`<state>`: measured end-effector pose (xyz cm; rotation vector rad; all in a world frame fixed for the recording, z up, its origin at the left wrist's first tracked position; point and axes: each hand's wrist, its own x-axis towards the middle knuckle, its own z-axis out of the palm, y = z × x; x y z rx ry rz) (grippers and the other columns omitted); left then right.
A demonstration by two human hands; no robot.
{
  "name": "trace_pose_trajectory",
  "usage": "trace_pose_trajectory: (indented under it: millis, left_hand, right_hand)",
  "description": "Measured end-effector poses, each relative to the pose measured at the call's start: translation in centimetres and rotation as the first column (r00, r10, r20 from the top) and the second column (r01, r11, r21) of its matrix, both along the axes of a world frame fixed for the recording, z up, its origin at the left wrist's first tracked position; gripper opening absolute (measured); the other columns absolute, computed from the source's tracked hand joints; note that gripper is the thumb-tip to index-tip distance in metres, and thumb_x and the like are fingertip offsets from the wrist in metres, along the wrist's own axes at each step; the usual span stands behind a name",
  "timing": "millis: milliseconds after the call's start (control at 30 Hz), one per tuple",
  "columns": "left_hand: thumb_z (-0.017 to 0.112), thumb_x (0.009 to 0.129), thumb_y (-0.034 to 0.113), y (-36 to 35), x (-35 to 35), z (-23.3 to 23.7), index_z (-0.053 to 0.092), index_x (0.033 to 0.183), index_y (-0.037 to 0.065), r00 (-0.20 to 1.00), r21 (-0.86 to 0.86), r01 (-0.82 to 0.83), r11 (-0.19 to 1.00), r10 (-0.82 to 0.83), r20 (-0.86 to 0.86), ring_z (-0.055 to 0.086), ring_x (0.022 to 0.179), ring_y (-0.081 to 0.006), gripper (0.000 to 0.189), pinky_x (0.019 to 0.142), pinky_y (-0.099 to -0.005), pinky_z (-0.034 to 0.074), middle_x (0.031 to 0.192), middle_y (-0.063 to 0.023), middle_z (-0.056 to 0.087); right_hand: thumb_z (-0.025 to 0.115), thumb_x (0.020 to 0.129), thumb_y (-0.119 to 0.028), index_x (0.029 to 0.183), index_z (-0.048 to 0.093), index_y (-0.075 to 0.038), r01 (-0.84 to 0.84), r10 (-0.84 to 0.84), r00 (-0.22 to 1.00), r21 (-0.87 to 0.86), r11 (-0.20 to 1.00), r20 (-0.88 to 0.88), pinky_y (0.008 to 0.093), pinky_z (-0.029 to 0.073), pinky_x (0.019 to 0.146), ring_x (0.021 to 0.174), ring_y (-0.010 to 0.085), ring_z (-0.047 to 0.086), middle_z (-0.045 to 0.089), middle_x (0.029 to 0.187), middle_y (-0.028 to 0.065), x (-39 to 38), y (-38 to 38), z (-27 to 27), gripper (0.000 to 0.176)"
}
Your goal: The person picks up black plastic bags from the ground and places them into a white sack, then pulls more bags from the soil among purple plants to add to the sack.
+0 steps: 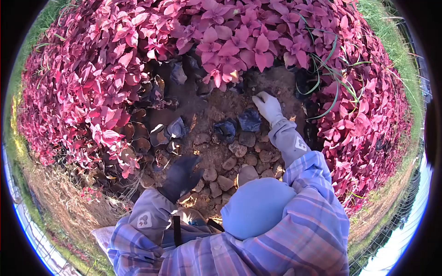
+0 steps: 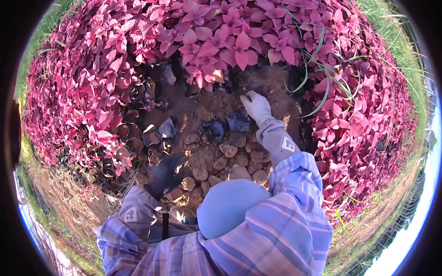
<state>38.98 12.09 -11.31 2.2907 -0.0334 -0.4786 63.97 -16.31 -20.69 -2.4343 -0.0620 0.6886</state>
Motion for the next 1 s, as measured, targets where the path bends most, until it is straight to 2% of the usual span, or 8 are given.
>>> trace_pose_trajectory:
  millis: [33, 100, 200, 300, 633, 733, 833, 1000]
  left_hand:
    - [0.064, 0.081, 0.026, -0.7, 0.4, -0.4, 0.057, 0.115, 0.006, 0.999, -0.014, 0.023, 1.0, -0.023, 0.025, 0.055, 0.107, -0.0343, 0.04, 0.093, -0.043, 0.044, 0.115, -0.0165, 0.058]
    - [0.064, 0.081, 0.025, -2.3, 2.0, -1.2, 0.057, 0.114, 0.005, 0.995, -0.042, 0.074, 0.996, -0.07, 0.076, 0.054, 0.109, -0.0337, 0.039, 0.094, -0.0429, 0.043, 0.116, -0.0163, 0.058]
    - [0.066, 0.077, 0.016, -4.4, 5.6, -2.2, 0.056, 0.118, 0.005, 0.985, -0.002, 0.105, 0.994, -0.104, 0.14, 0.049, 0.115, -0.0363, 0.044, 0.099, -0.0438, 0.039, 0.125, -0.0162, 0.053]
    - [0.065, 0.074, 0.015, -7.1, 8.6, -5.5, 0.056, 0.116, 0.005, 0.963, -0.001, 0.082, 0.997, -0.079, 0.257, 0.046, 0.117, -0.0337, 0.044, 0.098, -0.0436, 0.039, 0.124, -0.0133, 0.052]
    - [0.065, 0.076, 0.013, -7.3, 8.8, -8.4, 0.061, 0.106, 0.006, 0.976, -0.314, -0.125, 0.941, 0.174, 0.133, 0.055, 0.106, -0.0347, 0.03, 0.093, -0.0408, 0.043, 0.116, -0.0132, 0.058]
    - [0.062, 0.082, 0.012, -6.3, 7.4, -9.2, 0.062, 0.104, 0.002, 0.934, -0.541, -0.338, 0.77, 0.345, -0.093, 0.062, 0.096, -0.0263, 0.024, 0.085, -0.0346, 0.048, 0.107, -0.0129, 0.063]
    - [0.06, 0.087, 0.013, -5.4, 7.3, -9.7, 0.061, 0.109, 0.0, 0.858, -0.619, -0.475, 0.626, 0.487, -0.166, 0.062, 0.092, -0.0169, 0.026, 0.08, -0.0285, 0.049, 0.103, -0.0108, 0.065]
    - [0.057, 0.091, 0.015, -4.2, 7.0, -9.6, 0.058, 0.116, 0.0, 0.796, -0.678, -0.571, 0.463, 0.515, -0.319, 0.062, 0.092, -0.0152, 0.029, 0.078, -0.0272, 0.05, 0.101, -0.0084, 0.064]
  right_hand:
    - [0.057, 0.084, -0.043, 0.106, 0.063, -0.01, -0.158, 0.163, 0.987, -0.23, 0.96, 0.002, 0.0438, 0.048, 0.081, 0.096, 0.0397, 0.06, 0.063, 0.103, 0.0174, -1.6, -0.8, -1.0, 0.04]
    - [0.063, 0.08, -0.034, 0.111, 0.061, -0.014, -0.098, 0.118, 0.99, -0.231, 0.968, 0.075, 0.0458, 0.044, 0.088, 0.112, 0.0383, 0.051, 0.056, 0.121, 0.0126, -4.7, 0.2, 1.4, 0.037]
    - [0.067, 0.074, -0.025, 0.117, 0.057, -0.016, -0.467, 0.481, 0.732, -0.158, 0.87, 0.483, 0.0475, 0.041, 0.093, 0.123, 0.0347, 0.043, 0.048, 0.131, 0.0092, -6.8, 1.4, 2.1, 0.045]
    - [0.069, 0.069, -0.019, 0.117, 0.054, -0.017, -0.633, 0.653, 0.711, -0.168, 0.756, 0.262, 0.0491, 0.041, 0.094, 0.123, 0.0347, 0.041, 0.047, 0.13, 0.0087, -7.2, 1.5, 0.9, 0.05]
    - [0.069, 0.068, -0.025, 0.084, 0.068, -0.008, -0.237, 0.237, 0.971, 0.013, 0.971, -0.011, 0.0382, 0.046, 0.085, 0.097, 0.0329, 0.057, 0.066, 0.09, 0.0122, -1.6, 0.6, 0.8, 0.023]
    - [0.068, 0.067, -0.022, 0.078, 0.069, -0.01, -0.299, 0.289, 0.954, 0.176, 0.938, 0.08, 0.0386, 0.045, 0.084, 0.097, 0.0289, 0.058, 0.066, 0.093, 0.0083, -0.3, -1.0, 0.1, 0.017]
    - [0.069, 0.065, -0.018, 0.077, 0.069, -0.012, -0.374, 0.361, 0.764, -0.089, 0.923, 0.535, 0.0388, 0.041, 0.09, 0.101, 0.0251, 0.057, 0.067, 0.096, 0.0041, -1.0, -1.1, 1.3, 0.014]
    - [0.073, 0.063, -0.01, 0.08, 0.07, -0.011, -0.308, 0.232, 0.714, -0.001, 0.951, 0.661, 0.0385, 0.043, 0.085, 0.091, 0.0281, 0.056, 0.063, 0.096, 0.0071, -2.4, 2.4, 4.9, 0.017]
